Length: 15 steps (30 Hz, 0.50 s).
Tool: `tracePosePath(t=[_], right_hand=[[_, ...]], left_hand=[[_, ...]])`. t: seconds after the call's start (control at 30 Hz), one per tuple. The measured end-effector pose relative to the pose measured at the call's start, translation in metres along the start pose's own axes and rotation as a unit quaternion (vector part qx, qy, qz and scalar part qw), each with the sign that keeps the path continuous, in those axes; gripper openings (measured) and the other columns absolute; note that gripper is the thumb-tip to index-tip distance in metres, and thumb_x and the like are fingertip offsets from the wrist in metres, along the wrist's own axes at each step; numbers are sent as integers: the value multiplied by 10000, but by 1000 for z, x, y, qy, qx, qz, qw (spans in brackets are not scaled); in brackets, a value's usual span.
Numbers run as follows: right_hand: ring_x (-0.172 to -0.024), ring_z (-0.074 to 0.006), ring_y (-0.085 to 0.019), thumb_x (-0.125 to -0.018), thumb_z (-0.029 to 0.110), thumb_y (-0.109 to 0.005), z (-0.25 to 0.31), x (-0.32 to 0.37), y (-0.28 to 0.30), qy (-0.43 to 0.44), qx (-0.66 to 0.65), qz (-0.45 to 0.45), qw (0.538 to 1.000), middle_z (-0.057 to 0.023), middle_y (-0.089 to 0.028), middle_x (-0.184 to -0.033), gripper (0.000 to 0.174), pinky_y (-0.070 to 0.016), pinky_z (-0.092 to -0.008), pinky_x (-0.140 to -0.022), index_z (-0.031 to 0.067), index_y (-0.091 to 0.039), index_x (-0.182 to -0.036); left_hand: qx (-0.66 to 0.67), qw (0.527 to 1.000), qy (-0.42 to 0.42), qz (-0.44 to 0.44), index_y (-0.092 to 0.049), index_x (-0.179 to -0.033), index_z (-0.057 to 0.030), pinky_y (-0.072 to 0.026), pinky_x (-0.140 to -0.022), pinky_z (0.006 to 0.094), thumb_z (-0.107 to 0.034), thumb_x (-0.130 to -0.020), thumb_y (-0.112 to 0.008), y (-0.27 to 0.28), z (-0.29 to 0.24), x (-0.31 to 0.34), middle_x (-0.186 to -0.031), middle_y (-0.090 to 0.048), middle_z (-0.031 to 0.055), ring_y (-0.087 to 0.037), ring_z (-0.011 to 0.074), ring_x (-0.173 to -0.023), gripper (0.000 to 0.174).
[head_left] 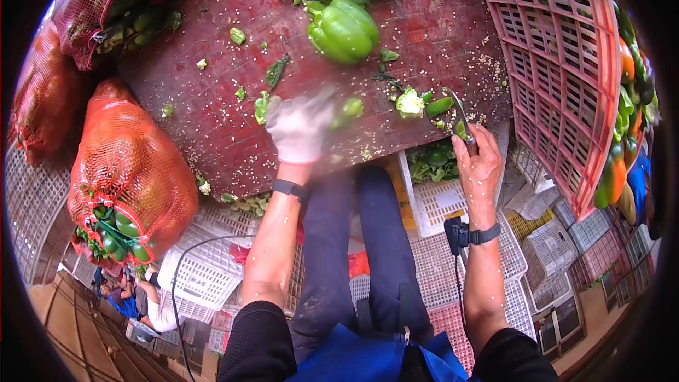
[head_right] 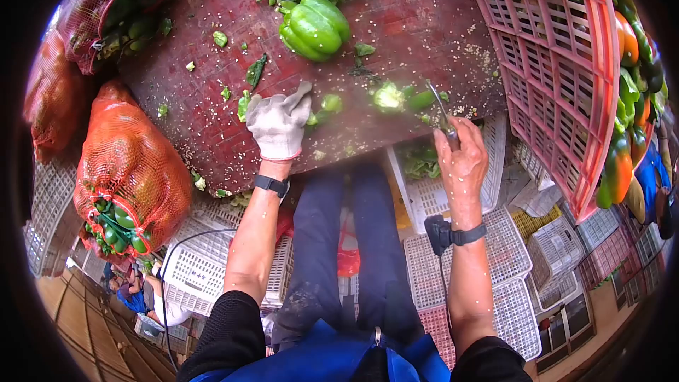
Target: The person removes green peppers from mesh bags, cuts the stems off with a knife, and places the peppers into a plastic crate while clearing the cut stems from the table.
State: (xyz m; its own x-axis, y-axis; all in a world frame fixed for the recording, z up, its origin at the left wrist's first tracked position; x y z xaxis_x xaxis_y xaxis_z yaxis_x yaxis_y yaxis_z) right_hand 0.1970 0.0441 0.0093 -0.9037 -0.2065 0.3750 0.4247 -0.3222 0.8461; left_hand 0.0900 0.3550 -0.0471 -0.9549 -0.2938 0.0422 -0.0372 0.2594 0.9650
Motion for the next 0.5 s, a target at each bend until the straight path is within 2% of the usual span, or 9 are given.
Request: tracePosePath(t=[0.03,0.17,0.2,0.23,0.37,0.4,0.43,0.47,0.5], right_hand=[[-1081,-374,-640,-793,142,-814,3,-7,-6,12,-24,-36,999,-179,-640,-1235,478,-536,-431,-898,18,-663,-1229],[-945,-345,-671,-767,137,-828,14,-33,-27,148,-32,-49,987,-157,-627,-1174,560,-560,-404,-805,105,-636,-1292],[-945,-345,-671,-767,137,-828,13,-37,-32,145,-31,-51,988,-157,-627,-1174,560,-560,-404,-805,105,-636,-1292],[-913,-337,-675,-772,148,-820,12,-41,-41,139,-44,-6,989,-139,-626,-1152,513,-561,-405,-782,120,-645,-1253],[-857,-320,-683,-794,158,-787,9,-57,-44,172,-7,68,983,-92,-634,-1091,336,-557,-416,-729,111,-652,-1099],[-858,-330,-682,-795,144,-778,5,-57,-43,176,3,77,981,-86,-639,-1006,285,-554,-422,-714,107,-641,-1042],[-825,-326,-681,-795,137,-779,1,-55,-41,190,-7,71,979,-107,-646,-921,263,-543,-415,-695,89,-652,-1020],[-797,-331,-674,-805,115,-766,1,-50,-30,157,-47,82,983,-115,-652,-885,215,-530,-394,-679,60,-653,-980],[-777,-346,-666,-812,96,-753,-4,-42,-18,125,-81,67,987,-132,-652,-871,188,-516,-383,-669,36,-646,-956]], left_hand=[[-18,999,-35,-21,-748,-977,-368,-455,-897,411,-249,-734,-689,-4,7,4,-853,-682,-38,-621,183,-727,277],[-20,999,-41,-12,-753,-924,-316,-469,-876,440,-231,-706,-732,3,13,9,-776,-657,12,-620,217,-707,235],[-13,992,-102,-79,-744,-926,-285,-460,-896,438,-220,-698,-761,13,5,13,-689,-599,13,-592,238,-640,238],[28,978,-155,-134,-731,-936,-266,-484,-751,430,-201,-723,-762,27,-6,13,-635,-550,9,-550,248,-567,225],[121,984,-77,-108,-690,-874,-198,-369,-460,425,-198,-818,-721,15,-64,45,-618,-531,22,-512,250,-514,64],[157,987,-36,20,-669,-850,-152,-398,-476,445,-238,-874,-704,-7,-82,60,-576,-526,44,-521,267,-495,96],[328,927,131,125,-662,-818,-127,-421,-483,453,-257,-901,-692,-34,-97,81,-539,-523,61,-548,281,-490,157],[241,970,22,-2,-668,-783,-132,-451,-492,447,-249,-900,-680,-35,-122,87,-531,-535,64,-569,278,-488,166],[239,963,60,107,-680,-740,-158,-476,-513,433,-230,-901,-670,-39,-148,87,-577,-578,50,-597,264,-531,177]])
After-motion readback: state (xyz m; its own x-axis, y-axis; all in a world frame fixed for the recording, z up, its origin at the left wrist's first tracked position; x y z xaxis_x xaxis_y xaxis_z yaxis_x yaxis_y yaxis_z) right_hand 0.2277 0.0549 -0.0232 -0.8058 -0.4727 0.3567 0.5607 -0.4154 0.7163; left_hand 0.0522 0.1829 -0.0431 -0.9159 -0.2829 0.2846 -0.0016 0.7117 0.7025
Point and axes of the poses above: each hand's wrist, its own x-axis away from the middle knuckle, its own y-axis out of the back of the hand, z = x × y, the point moved 4 cm from there along -x, towards the middle knuckle
